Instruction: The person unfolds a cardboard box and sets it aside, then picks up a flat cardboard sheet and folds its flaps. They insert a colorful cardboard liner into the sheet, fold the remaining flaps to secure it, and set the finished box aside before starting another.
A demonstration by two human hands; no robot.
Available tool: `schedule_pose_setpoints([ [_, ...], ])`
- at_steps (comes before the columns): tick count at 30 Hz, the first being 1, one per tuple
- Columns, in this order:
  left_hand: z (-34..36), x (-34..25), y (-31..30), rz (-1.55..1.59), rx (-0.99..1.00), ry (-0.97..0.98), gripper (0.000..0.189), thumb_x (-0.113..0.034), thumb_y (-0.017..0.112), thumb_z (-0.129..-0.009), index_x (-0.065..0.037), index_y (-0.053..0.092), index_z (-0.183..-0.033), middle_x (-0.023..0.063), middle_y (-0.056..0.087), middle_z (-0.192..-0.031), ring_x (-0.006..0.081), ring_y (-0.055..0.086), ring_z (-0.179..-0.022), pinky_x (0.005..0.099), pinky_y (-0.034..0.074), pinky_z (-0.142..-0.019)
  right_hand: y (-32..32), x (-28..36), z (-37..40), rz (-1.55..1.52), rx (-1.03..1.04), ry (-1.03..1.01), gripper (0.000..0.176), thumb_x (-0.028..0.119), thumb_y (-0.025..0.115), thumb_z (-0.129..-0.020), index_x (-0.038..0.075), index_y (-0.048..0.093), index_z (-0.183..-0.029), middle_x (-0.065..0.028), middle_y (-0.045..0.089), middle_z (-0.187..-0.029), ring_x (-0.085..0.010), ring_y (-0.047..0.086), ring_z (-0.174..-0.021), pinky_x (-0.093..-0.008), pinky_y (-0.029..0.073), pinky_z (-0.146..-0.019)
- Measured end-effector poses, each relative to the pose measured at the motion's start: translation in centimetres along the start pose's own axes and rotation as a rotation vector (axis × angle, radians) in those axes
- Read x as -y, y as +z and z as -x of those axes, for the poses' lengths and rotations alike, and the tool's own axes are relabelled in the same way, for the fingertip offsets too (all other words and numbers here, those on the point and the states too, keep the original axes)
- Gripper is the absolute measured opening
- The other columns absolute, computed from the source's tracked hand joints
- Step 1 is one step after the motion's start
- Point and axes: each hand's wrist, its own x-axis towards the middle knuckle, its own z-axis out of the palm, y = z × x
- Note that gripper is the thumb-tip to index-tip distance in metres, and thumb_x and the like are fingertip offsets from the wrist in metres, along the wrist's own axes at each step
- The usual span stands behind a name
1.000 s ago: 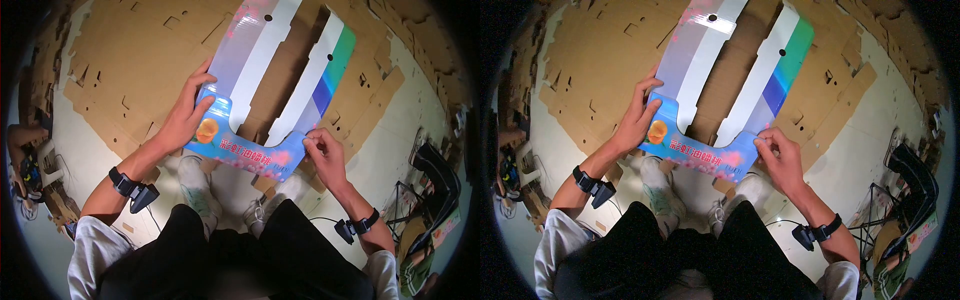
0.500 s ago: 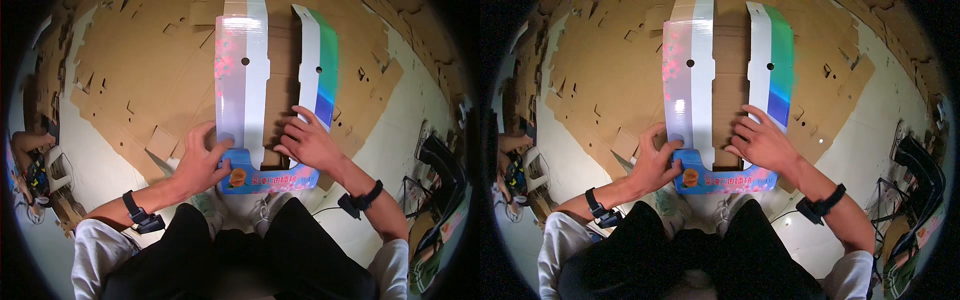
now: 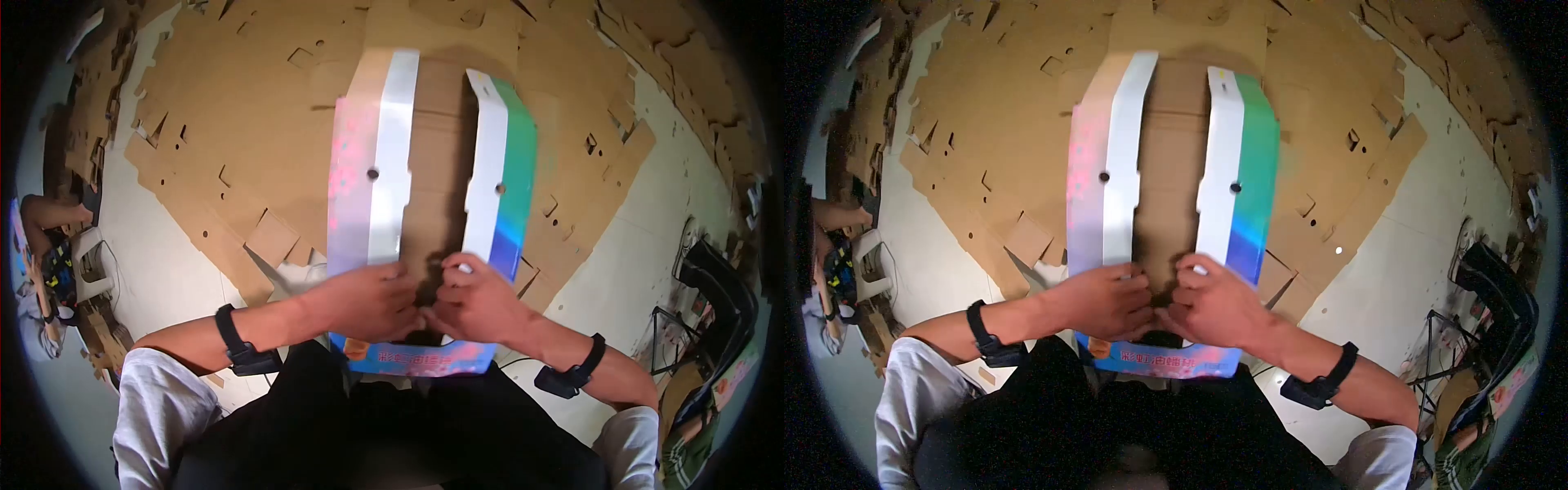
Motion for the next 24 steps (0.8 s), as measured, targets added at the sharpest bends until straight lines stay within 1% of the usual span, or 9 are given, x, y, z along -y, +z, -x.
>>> schedule_pose_setpoints([
  [3, 0.0, 0.1, 1.1, -0.038, 0.033, -0.006, 0.020, -0.027, 0.073, -0.088, -0.013, 0.063, -0.078, 0.0002, 0.062, -0.092, 0.0229, 0.064, -0.093, 0.0383, 0.056, -0.090, 1.0, -0.5, 0.8, -0.040, 0.060, 0.070, 0.019, 0.022, 0.083, -0.085, 0.009, 0.071, -0.076, -0.0039, 0.066, -0.083, -0.0245, 0.065, -0.092, -0.0414, 0.053, -0.099],
  [6, -1.1, 2.1, -0.9, -0.038, -0.099, -0.082, 0.015, -0.026, 0.074, -0.090, -0.013, 0.069, -0.088, 0.0023, 0.065, -0.097, 0.0258, 0.067, -0.094, 0.0398, 0.056, -0.090, -0.5, -3.1, -0.4, -0.080, -0.240, 0.186, 0.018, 0.023, 0.081, -0.088, 0.008, 0.073, -0.095, -0.0101, 0.067, -0.105, -0.0325, 0.065, -0.104, -0.0457, 0.054, -0.100],
  [8, -2.6, 5.5, -1.8, 0.113, -0.404, -0.363, 0.028, -0.026, 0.075, -0.091, -0.010, 0.072, -0.114, 0.0117, 0.069, -0.114, 0.0334, 0.067, -0.110, 0.0458, 0.054, -0.100, -4.4, -5.0, -2.7, -0.015, -0.289, 0.437, 0.027, 0.023, 0.078, -0.091, 0.006, 0.071, -0.110, -0.0154, 0.064, -0.123, -0.0396, 0.063, -0.116, -0.0490, 0.052, -0.102],
  [10, -4.5, 8.3, -5.9, -0.369, -0.366, -0.493, 0.057, -0.031, 0.078, -0.090, -0.006, 0.062, -0.139, 0.0228, 0.063, -0.133, 0.0427, 0.059, -0.127, 0.0518, 0.049, -0.111, -6.5, -7.6, -5.4, 0.174, -0.468, 0.501, 0.037, 0.026, 0.079, -0.089, 0.004, 0.070, -0.118, -0.0175, 0.064, -0.129, -0.0414, 0.061, -0.120, -0.0506, 0.051, -0.105],
  [13, -6.3, 12.3, -6.6, -0.274, -0.491, -0.848, 0.070, -0.034, 0.081, -0.084, -0.005, 0.060, -0.145, 0.0317, 0.052, -0.149, 0.0481, 0.047, -0.140, 0.0504, 0.045, -0.117, -6.5, -11.7, -7.1, 0.332, -0.520, 0.590, 0.045, 0.027, 0.078, -0.085, 0.004, 0.071, -0.124, -0.0189, 0.064, -0.133, -0.0419, 0.060, -0.124, -0.0510, 0.050, -0.106],
  [16, -7.1, 14.0, -6.1, -0.017, -0.473, -1.059, 0.068, -0.036, 0.082, -0.081, -0.002, 0.067, -0.138, 0.0300, 0.063, -0.137, 0.0497, 0.051, -0.137, 0.0494, 0.043, -0.120, -6.4, -12.3, -7.3, 0.238, -0.441, 0.672, 0.047, 0.027, 0.076, -0.082, 0.004, 0.072, -0.122, -0.0190, 0.068, -0.128, -0.0414, 0.062, -0.121, -0.0494, 0.050, -0.105],
  [19, -6.3, 13.5, -5.9, -0.071, -0.511, -0.893, 0.048, -0.033, 0.079, -0.084, -0.001, 0.074, -0.120, 0.0226, 0.071, -0.103, 0.0427, 0.061, -0.123, 0.0476, 0.049, -0.109, -5.9, -11.9, -6.0, 0.103, -0.549, 0.703, 0.042, 0.027, 0.075, -0.081, 0.002, 0.075, -0.115, -0.0204, 0.073, -0.112, -0.0407, 0.066, -0.112, -0.0476, 0.051, -0.103],
  [22, -7.1, 12.4, -7.3, 0.211, -0.516, -0.998, 0.040, -0.034, 0.079, -0.084, 0.002, 0.075, -0.100, 0.0189, 0.066, -0.081, 0.0350, 0.064, -0.104, 0.0450, 0.052, -0.093, -6.3, -10.7, -6.0, 0.059, -0.556, 0.784, 0.036, 0.029, 0.073, -0.086, 0.001, 0.076, -0.108, -0.0214, 0.074, -0.100, -0.0405, 0.069, -0.102, -0.0467, 0.052, -0.099],
  [24, -7.2, 12.4, -7.0, 0.147, -0.447, -0.987, 0.036, -0.031, 0.077, -0.086, 0.003, 0.073, -0.098, 0.0186, 0.064, -0.081, 0.0319, 0.061, -0.094, 0.0436, 0.050, -0.085, -6.4, -10.7, -6.2, 0.143, -0.483, 0.783, 0.033, 0.028, 0.071, -0.091, 0.001, 0.076, -0.107, -0.0219, 0.073, -0.097, -0.0413, 0.069, -0.097, -0.0461, 0.052, -0.096],
])
